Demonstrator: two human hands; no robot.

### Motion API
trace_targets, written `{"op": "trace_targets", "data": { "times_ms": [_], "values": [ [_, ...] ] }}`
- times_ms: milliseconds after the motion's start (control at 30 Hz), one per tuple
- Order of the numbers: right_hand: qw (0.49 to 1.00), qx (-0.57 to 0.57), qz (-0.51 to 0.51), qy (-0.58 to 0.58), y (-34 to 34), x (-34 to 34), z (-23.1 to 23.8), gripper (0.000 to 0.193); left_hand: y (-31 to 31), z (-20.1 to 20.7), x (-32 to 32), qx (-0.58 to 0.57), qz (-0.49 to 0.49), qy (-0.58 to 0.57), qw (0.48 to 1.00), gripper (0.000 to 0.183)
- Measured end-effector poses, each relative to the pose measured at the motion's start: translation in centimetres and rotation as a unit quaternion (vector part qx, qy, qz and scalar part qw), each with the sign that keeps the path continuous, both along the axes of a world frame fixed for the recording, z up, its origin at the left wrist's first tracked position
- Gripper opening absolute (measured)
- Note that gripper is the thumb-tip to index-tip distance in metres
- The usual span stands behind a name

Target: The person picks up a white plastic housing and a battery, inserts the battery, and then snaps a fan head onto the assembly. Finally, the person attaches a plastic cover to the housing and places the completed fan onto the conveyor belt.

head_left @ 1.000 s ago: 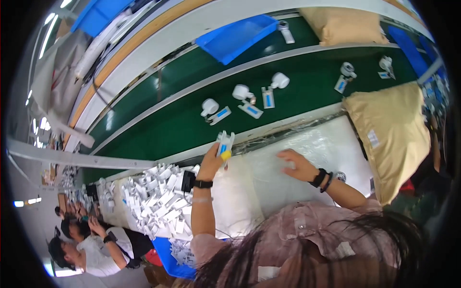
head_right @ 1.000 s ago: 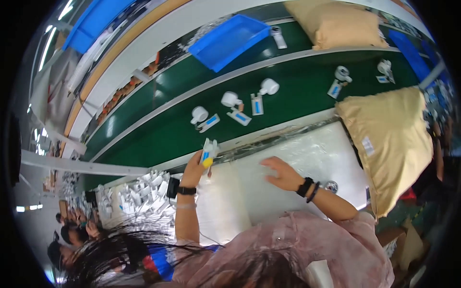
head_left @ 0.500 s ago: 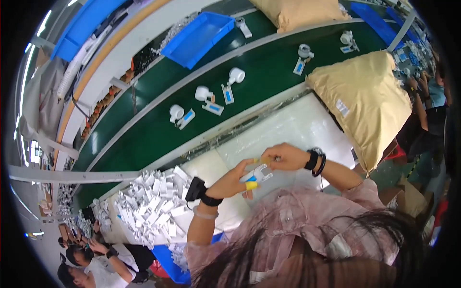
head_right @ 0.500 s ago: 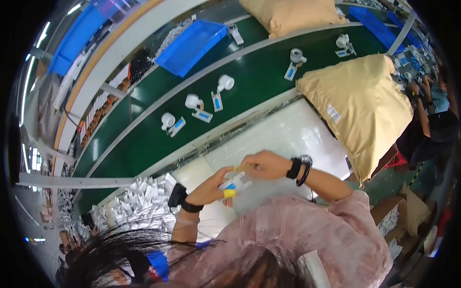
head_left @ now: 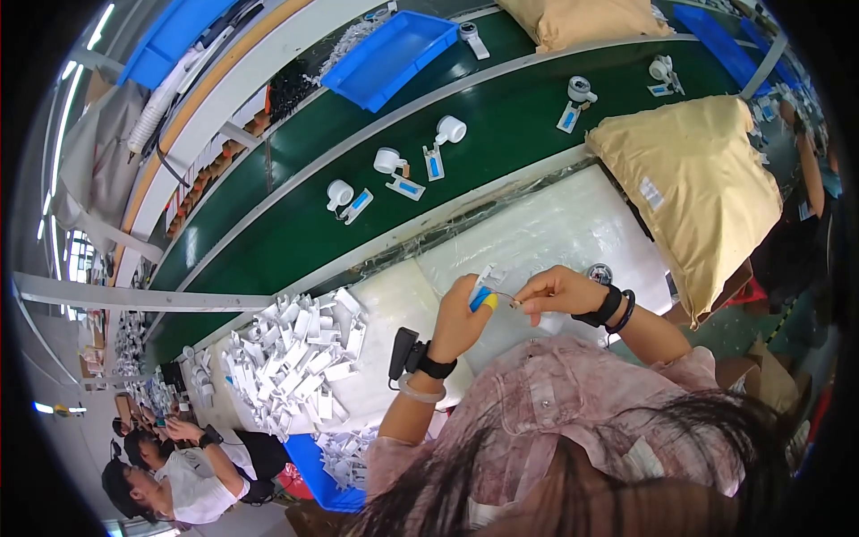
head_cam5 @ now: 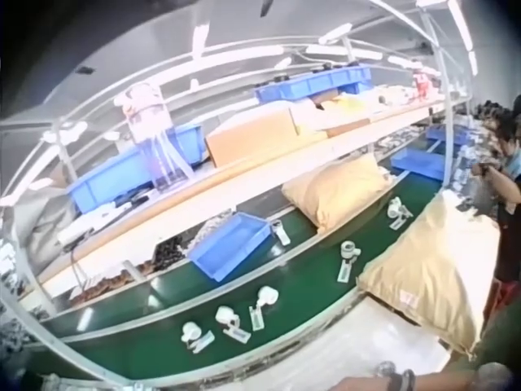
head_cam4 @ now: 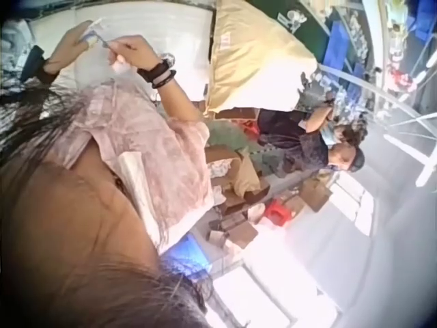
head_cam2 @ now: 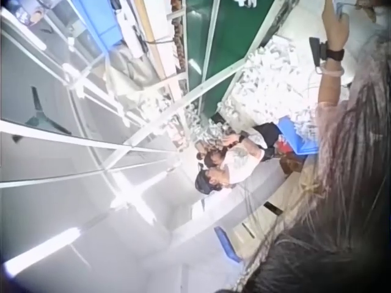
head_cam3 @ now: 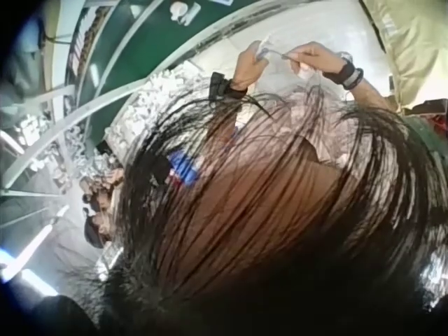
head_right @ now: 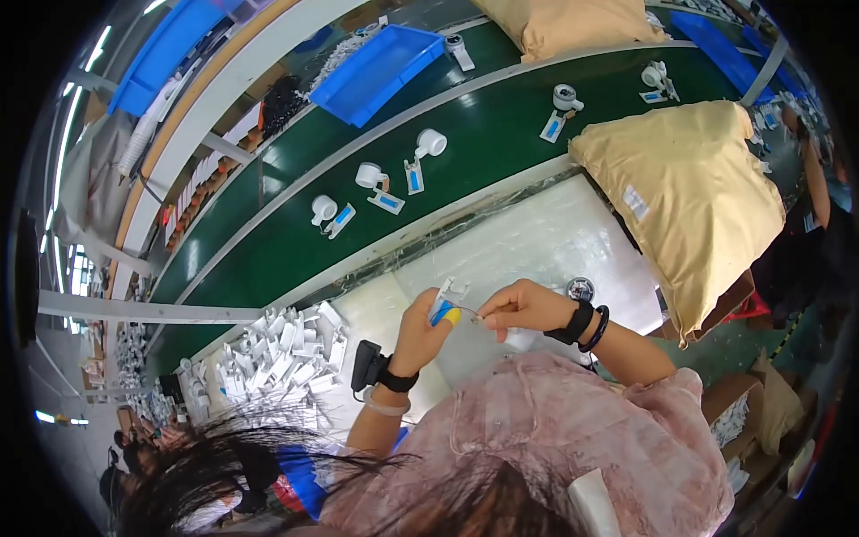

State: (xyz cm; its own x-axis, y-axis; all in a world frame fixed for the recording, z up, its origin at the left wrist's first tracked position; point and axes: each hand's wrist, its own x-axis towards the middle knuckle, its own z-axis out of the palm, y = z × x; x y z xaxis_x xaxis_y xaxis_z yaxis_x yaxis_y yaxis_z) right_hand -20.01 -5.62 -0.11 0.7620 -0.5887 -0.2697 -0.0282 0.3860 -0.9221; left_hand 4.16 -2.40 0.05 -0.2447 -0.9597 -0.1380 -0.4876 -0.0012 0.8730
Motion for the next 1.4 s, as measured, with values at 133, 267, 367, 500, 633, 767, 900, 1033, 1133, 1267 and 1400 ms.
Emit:
{"op": "trace_targets", "data": {
  "times_ms": [133, 267, 367, 500, 633, 767, 900, 1033, 1133, 1267, 1400],
  "values": [
    [0.968, -0.195, -0.006, 0.160, 0.5, 0.3, 0.1, 0.014, 1.8, -1.5, -1.9, 0.029, 0.052, 0.125, 0.990, 0.025],
    [0.788, -0.539, -0.203, 0.218, 1.3, 1.0, -0.9, 0.015, 2.1, 0.4, -3.7, 0.131, 0.075, 0.286, 0.946, 0.026],
    [0.752, -0.567, -0.254, 0.220, 1.7, 1.1, -0.8, 0.016, 1.7, 0.1, -3.7, 0.207, 0.040, 0.352, 0.912, 0.028],
    [0.733, -0.590, -0.270, 0.205, 1.7, 0.8, -0.6, 0.016, 1.7, -0.3, -4.6, 0.208, 0.075, 0.350, 0.910, 0.032],
    [0.777, -0.522, -0.289, 0.202, 2.3, 0.7, -0.6, 0.019, 1.7, -0.7, -4.9, 0.259, 0.129, 0.389, 0.875, 0.029],
    [0.778, -0.528, -0.306, 0.148, 2.6, 0.7, -0.5, 0.020, 2.0, -0.5, -5.3, 0.239, 0.167, 0.428, 0.855, 0.026],
    [0.802, -0.517, -0.283, 0.091, 2.9, 0.6, -0.3, 0.019, 2.4, -0.5, -5.3, 0.213, 0.132, 0.416, 0.874, 0.030],
    [0.789, -0.549, -0.268, 0.066, 2.8, 0.7, -0.2, 0.018, 2.9, 0.3, -5.8, 0.155, 0.102, 0.411, 0.893, 0.037],
    [0.795, -0.534, -0.282, 0.060, 3.1, 0.9, -0.3, 0.019, 3.1, 0.9, -6.0, 0.121, 0.083, 0.403, 0.904, 0.039],
    [0.787, -0.538, -0.292, 0.081, 3.4, 1.0, -0.4, 0.022, 3.2, 0.8, -6.0, 0.106, 0.074, 0.366, 0.922, 0.036],
    [0.778, -0.546, -0.298, 0.089, 3.4, 0.9, -0.2, 0.023, 3.4, 0.9, -6.1, 0.131, 0.078, 0.362, 0.920, 0.033]
  ]
}}
